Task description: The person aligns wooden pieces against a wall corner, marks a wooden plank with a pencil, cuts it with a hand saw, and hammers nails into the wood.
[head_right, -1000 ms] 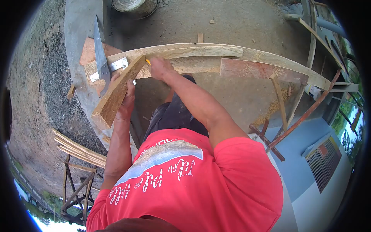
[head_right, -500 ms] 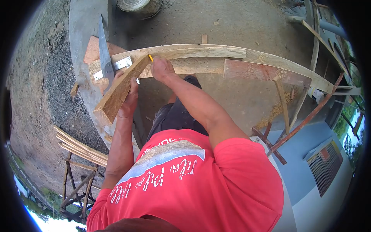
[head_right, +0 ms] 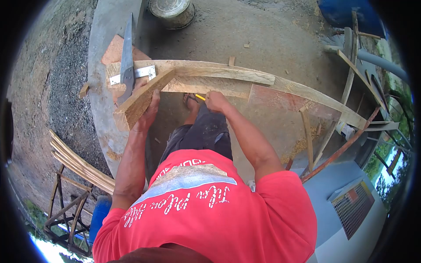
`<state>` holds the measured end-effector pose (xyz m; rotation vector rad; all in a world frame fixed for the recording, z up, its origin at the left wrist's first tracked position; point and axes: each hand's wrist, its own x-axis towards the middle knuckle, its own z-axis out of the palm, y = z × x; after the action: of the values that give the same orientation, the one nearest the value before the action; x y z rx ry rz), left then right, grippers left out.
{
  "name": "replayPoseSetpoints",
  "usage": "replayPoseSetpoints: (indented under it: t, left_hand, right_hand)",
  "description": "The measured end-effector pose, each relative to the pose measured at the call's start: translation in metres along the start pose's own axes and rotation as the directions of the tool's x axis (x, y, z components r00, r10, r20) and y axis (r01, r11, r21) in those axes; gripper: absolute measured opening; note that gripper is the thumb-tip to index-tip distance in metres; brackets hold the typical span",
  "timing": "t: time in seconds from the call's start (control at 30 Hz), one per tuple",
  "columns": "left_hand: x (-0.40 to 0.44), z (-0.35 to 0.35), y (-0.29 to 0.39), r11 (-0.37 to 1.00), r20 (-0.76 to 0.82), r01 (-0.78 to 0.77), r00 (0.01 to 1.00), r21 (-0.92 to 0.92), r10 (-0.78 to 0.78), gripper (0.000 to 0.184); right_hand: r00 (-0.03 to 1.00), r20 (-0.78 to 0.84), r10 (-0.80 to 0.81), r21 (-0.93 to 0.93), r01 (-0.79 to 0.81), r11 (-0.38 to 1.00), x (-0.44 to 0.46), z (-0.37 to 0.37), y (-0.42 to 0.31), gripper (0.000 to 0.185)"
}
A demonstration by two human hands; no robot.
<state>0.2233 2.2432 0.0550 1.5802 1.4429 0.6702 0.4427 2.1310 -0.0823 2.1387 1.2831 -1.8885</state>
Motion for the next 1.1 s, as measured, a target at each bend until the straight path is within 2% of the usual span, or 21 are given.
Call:
replayPoseSetpoints:
  t: [0.07, 0.13, 0.2, 0.23, 0.27, 0.3, 0.37, 0.47, 0.5, 0.57, 0.7, 0.77, 0.83, 0.87, 0.9, 0.97, 1.03, 1.1]
  left_hand:
    - [-0.02, -0.03, 0.002, 0.993, -0.061, -0.012, 0.998, 0.121, 0.02, 0.033]
    - [-0.041, -0.077, -0.004, 0.983, -0.061, 0.002, 0.998, 0.183, 0.01, 0.035]
    - [-0.066, -0.121, -0.023, 0.98, -0.074, 0.125, 0.991, 0.156, -0.114, 0.037]
    - [-0.073, -0.139, -0.023, 0.949, -0.075, 0.24, 0.971, 0.206, -0.229, 0.039]
    - [-0.08, -0.158, -0.025, 0.901, -0.08, 0.355, 0.935, 0.251, -0.346, 0.04]
    - [-0.086, -0.174, -0.04, 0.823, -0.056, 0.422, 0.898, 0.379, -0.435, 0.038]
    - [-0.091, -0.206, -0.083, 0.611, -0.035, 0.508, 0.786, 0.607, -0.618, 0.035]
    - [-0.117, -0.252, -0.178, 0.497, -0.079, 0.48, 0.772, 0.723, -0.631, 0.035]
    - [-0.123, -0.267, -0.204, 0.446, -0.098, 0.464, 0.769, 0.765, -0.632, 0.035]
    - [-0.122, -0.287, -0.223, 0.397, -0.172, 0.707, 0.587, 0.585, -0.791, 0.034]
    - [-0.12, -0.296, -0.269, 0.368, -0.14, 0.803, 0.479, 0.468, -0.867, 0.036]
    - [-0.108, -0.284, -0.288, 0.347, -0.154, 0.802, 0.47, 0.486, -0.869, 0.035]
    - [-0.106, -0.27, -0.328, 0.405, -0.237, 0.735, 0.597, 0.543, -0.766, 0.032]
    - [-0.097, -0.261, -0.335, 0.396, -0.22, 0.795, 0.534, 0.459, -0.816, 0.031]
    - [-0.088, -0.255, -0.338, 0.375, -0.191, 0.848, 0.467, 0.375, -0.864, 0.03]
    - [-0.078, -0.245, -0.362, 0.361, -0.17, 0.859, 0.442, 0.363, -0.881, 0.026]
    - [-0.075, -0.24, -0.398, 0.371, -0.176, 0.8, 0.498, 0.471, -0.849, 0.035]
    - [-0.081, -0.236, -0.432, 0.422, -0.234, 0.664, 0.667, 0.617, -0.707, 0.044]
  right_hand:
    - [0.992, -0.106, -0.066, 0.078, 0.074, 0.994, -0.009, -0.008, 0.038, 0.016]
    - [0.995, -0.095, 0.03, 0.24, -0.006, 0.971, -0.023, -0.019, 0.058, 0.014]
    - [0.993, -0.1, 0.069, 0.356, -0.029, 0.934, -0.028, -0.026, 0.073, 0.014]
    - [0.991, -0.116, 0.064, 0.394, -0.013, 0.919, -0.024, -0.026, 0.085, 0.014]
    - [0.99, -0.128, 0.061, 0.429, 0.0, 0.903, -0.021, -0.024, 0.093, 0.015]
    - [0.99, -0.131, 0.057, 0.409, 0.002, 0.913, -0.016, -0.023, 0.095, 0.015]
    - [0.99, -0.131, 0.045, 0.366, 0.006, 0.93, -0.009, -0.022, 0.092, 0.015]
    - [0.998, -0.004, 0.058, 0.374, -0.052, 0.926, -0.028, -0.023, 0.034, 0.015]
    - [1.0, 0.025, -0.008, 0.349, -0.001, 0.937, -0.018, -0.016, 0.047, 0.015]
    - [0.994, 0.069, -0.08, 0.282, 0.057, 0.958, -0.01, -0.008, 0.054, 0.015]
    - [0.993, 0.082, -0.087, 0.165, 0.072, 0.984, -0.017, -0.001, 0.051, 0.016]
    - [0.994, 0.075, -0.08, 0.11, 0.071, 0.991, -0.009, -0.003, 0.053, 0.016]
    - [0.998, 0.042, -0.046, 0.037, 0.044, 0.998, -0.013, 0.0, 0.038, 0.016]
    - [1.0, 0.017, -0.011, -0.09, 0.013, 0.996, -0.013, 0.0, 0.031, 0.017]
    - [1.0, 0.008, -0.01, -0.057, 0.01, 0.998, -0.01, 0.001, 0.028, 0.018]
    - [0.999, -0.019, -0.026, -0.044, 0.025, 0.999, -0.003, 0.001, 0.019, 0.019]
    - [0.997, -0.061, -0.048, -0.019, 0.047, 0.999, -0.001, 0.003, -0.002, 0.019]
    - [0.991, -0.11, -0.071, 0.069, 0.079, 0.994, 0.001, 0.004, -0.022, 0.019]
